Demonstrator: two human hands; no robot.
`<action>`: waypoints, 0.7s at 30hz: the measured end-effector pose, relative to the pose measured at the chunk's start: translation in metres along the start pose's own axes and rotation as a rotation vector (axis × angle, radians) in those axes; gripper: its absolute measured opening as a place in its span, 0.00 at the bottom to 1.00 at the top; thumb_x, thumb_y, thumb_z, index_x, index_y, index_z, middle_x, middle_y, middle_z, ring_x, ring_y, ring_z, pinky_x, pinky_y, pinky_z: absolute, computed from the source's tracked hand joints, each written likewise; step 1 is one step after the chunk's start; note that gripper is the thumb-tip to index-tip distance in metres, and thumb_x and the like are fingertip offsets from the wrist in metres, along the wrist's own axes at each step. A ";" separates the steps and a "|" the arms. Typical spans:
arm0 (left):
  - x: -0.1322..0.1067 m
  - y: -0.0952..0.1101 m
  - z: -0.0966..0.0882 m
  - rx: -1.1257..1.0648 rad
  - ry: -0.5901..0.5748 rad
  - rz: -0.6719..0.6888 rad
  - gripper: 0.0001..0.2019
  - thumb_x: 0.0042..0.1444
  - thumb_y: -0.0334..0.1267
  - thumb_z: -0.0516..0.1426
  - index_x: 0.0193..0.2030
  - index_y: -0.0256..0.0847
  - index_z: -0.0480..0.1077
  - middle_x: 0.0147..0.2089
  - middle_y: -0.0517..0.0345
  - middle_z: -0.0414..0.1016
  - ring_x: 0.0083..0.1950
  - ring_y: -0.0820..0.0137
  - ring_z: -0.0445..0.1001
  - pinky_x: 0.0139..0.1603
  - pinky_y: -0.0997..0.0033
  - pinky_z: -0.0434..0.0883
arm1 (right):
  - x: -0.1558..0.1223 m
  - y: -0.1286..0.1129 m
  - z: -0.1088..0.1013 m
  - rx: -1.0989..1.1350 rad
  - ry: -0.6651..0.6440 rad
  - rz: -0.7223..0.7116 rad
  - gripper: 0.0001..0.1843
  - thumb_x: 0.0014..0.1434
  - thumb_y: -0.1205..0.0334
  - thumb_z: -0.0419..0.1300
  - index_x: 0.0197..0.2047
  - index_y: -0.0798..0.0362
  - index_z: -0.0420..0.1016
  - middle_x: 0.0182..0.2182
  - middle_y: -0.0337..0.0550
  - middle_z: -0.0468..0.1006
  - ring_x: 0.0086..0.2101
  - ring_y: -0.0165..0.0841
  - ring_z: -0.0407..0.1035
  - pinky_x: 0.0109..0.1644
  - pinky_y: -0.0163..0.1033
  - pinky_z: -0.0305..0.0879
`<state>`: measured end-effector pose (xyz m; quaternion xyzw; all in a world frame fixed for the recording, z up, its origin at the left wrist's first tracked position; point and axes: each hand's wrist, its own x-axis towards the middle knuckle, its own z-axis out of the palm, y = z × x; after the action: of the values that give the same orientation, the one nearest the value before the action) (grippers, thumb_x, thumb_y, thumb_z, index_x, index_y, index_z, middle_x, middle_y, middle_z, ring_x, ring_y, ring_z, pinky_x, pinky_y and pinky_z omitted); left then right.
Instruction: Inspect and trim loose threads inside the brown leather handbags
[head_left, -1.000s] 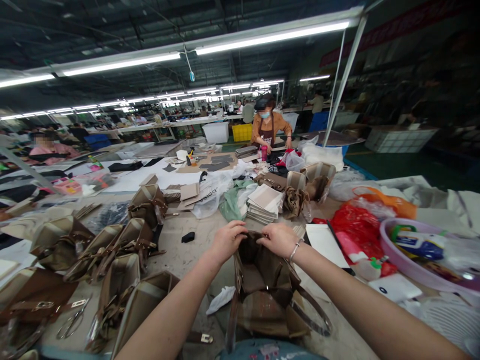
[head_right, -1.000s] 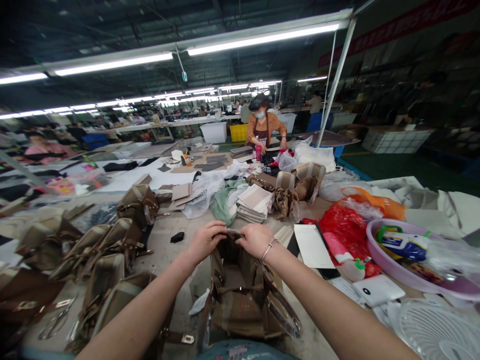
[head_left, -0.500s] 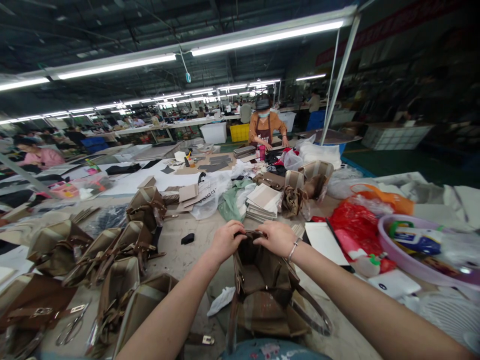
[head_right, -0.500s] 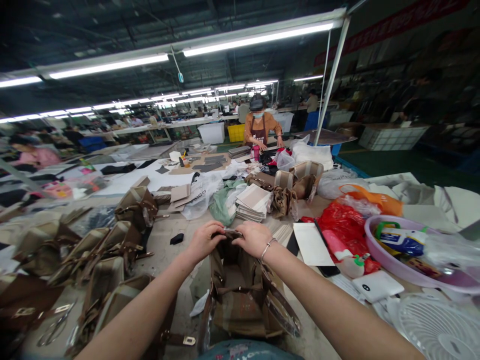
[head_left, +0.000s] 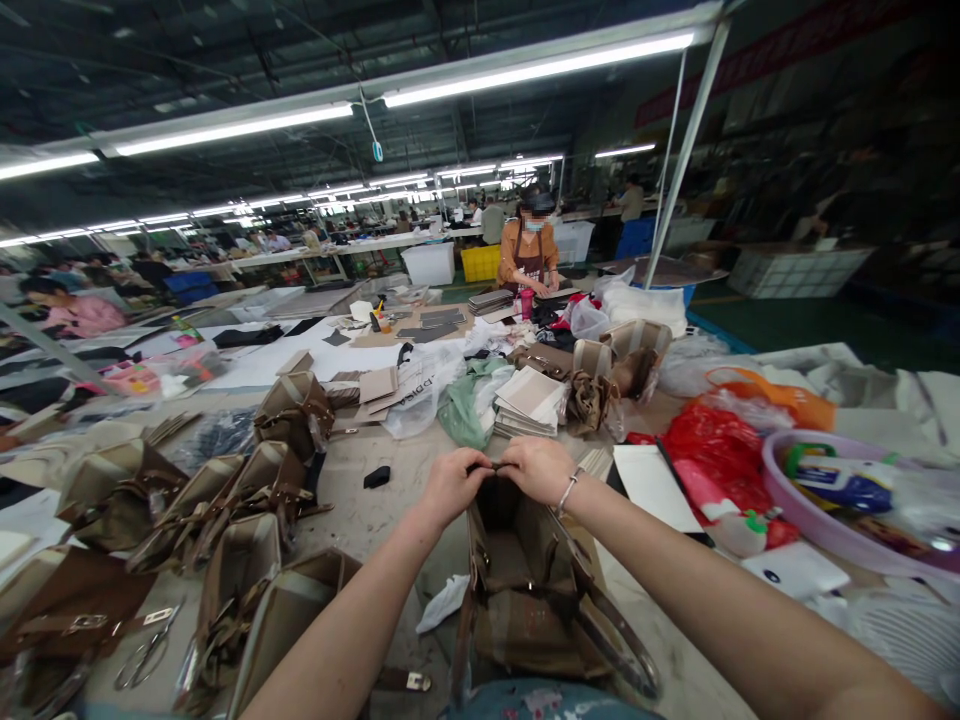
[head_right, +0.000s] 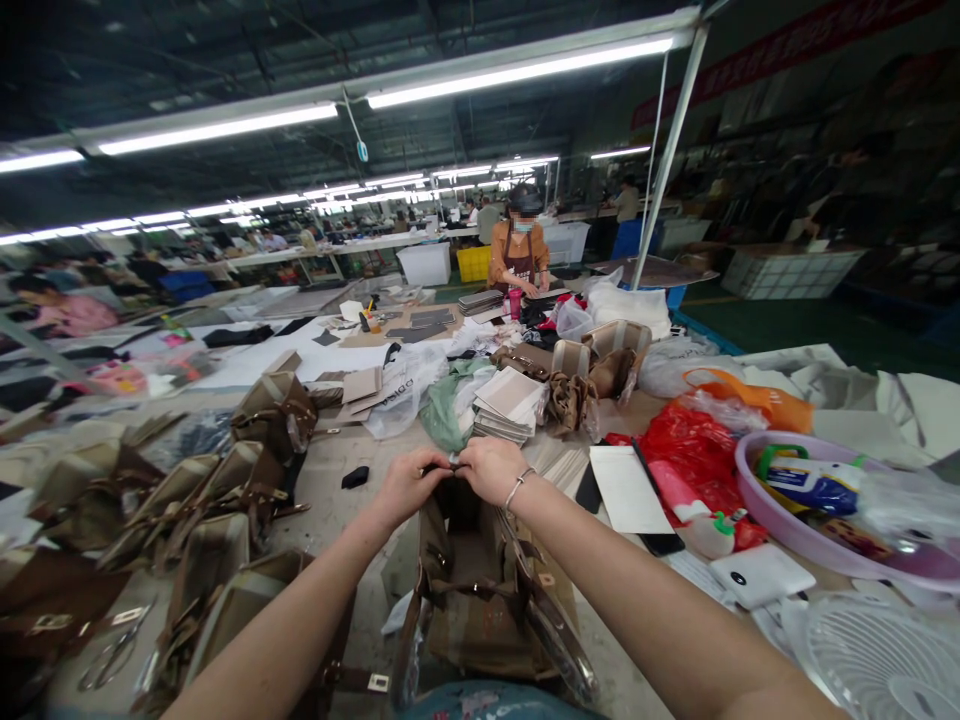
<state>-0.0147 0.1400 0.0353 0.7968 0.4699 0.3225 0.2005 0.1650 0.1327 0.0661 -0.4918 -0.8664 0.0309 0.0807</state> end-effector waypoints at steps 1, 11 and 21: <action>0.000 0.000 0.001 -0.007 0.007 -0.020 0.03 0.48 0.32 0.58 0.30 0.42 0.73 0.32 0.60 0.77 0.36 0.71 0.74 0.41 0.72 0.68 | 0.001 0.000 0.000 0.006 -0.004 0.010 0.14 0.60 0.53 0.51 0.35 0.48 0.77 0.34 0.40 0.75 0.37 0.32 0.67 0.35 0.34 0.57; 0.001 -0.007 -0.002 -0.177 -0.001 -0.095 0.13 0.47 0.33 0.60 0.42 0.41 0.70 0.35 0.59 0.79 0.36 0.70 0.76 0.42 0.71 0.70 | 0.005 0.001 0.002 0.063 0.023 0.043 0.12 0.58 0.56 0.53 0.31 0.50 0.76 0.32 0.40 0.74 0.34 0.31 0.66 0.33 0.34 0.55; 0.003 -0.001 -0.006 0.095 -0.065 -0.019 0.08 0.51 0.32 0.56 0.36 0.44 0.76 0.36 0.59 0.79 0.36 0.70 0.76 0.42 0.72 0.70 | 0.004 -0.002 -0.001 0.029 0.014 0.025 0.13 0.59 0.56 0.52 0.30 0.51 0.75 0.32 0.40 0.74 0.35 0.31 0.66 0.34 0.34 0.56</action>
<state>-0.0189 0.1435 0.0399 0.8111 0.4853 0.2720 0.1807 0.1609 0.1351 0.0676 -0.5017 -0.8590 0.0409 0.0935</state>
